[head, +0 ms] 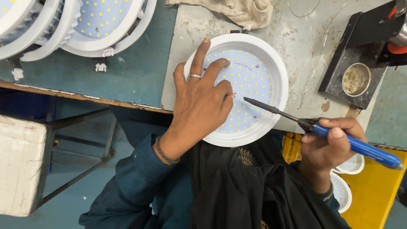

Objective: The person uses a soldering iron to attach small components to the surface of a circular LED light panel. They hold the panel with one hand and apply the soldering iron with the other, working on multiple points across the panel.

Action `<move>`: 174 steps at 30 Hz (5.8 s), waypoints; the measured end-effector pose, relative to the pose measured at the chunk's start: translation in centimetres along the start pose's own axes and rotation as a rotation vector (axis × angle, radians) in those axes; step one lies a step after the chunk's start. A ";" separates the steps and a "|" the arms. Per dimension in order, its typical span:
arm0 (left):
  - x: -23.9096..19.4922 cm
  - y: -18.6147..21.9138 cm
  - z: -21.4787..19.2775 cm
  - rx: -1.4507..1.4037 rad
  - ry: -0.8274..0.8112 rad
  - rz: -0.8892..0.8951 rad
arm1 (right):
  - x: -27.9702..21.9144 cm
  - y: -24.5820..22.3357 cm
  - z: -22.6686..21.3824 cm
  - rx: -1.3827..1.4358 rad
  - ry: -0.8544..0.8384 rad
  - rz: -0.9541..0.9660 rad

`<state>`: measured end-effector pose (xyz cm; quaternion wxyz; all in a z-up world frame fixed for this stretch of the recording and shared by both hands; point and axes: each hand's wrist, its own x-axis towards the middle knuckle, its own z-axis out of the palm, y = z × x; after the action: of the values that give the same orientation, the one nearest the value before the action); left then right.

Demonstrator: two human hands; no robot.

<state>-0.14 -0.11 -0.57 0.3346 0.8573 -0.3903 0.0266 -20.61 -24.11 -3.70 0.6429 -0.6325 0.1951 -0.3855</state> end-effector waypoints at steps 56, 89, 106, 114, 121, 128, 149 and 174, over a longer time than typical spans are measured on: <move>0.4 -0.8 0.7 -0.040 -0.050 -0.022 | -0.7 -1.6 2.8 -0.150 -0.180 -0.122; 4.2 -2.2 -2.4 -0.002 0.175 0.160 | 0.8 1.3 8.9 -0.260 -0.471 -0.152; -2.8 3.6 -0.7 0.219 0.017 -0.092 | -0.2 2.2 9.5 -0.236 -0.416 -0.108; -1.2 3.4 -0.4 0.126 -0.032 -0.143 | -0.1 1.9 9.6 -0.238 -0.420 -0.095; -0.5 2.6 0.3 0.088 -0.027 -0.145 | -0.2 1.6 9.4 -0.257 -0.436 -0.101; -1.0 2.3 0.7 0.109 -0.025 -0.106 | -0.4 1.9 9.2 -0.328 -0.432 -0.152; -1.0 0.5 0.3 0.017 0.043 -0.101 | -0.4 1.3 9.5 -0.298 -0.503 -0.115; -1.2 1.4 0.1 -0.014 0.062 -0.194 | -0.8 1.7 8.5 -0.217 -0.402 -0.117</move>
<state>-1.92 -0.05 -0.22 0.3535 0.8875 -0.2950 0.0176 -14.42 -18.06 -4.51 0.5736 -0.7722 0.0661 -0.2652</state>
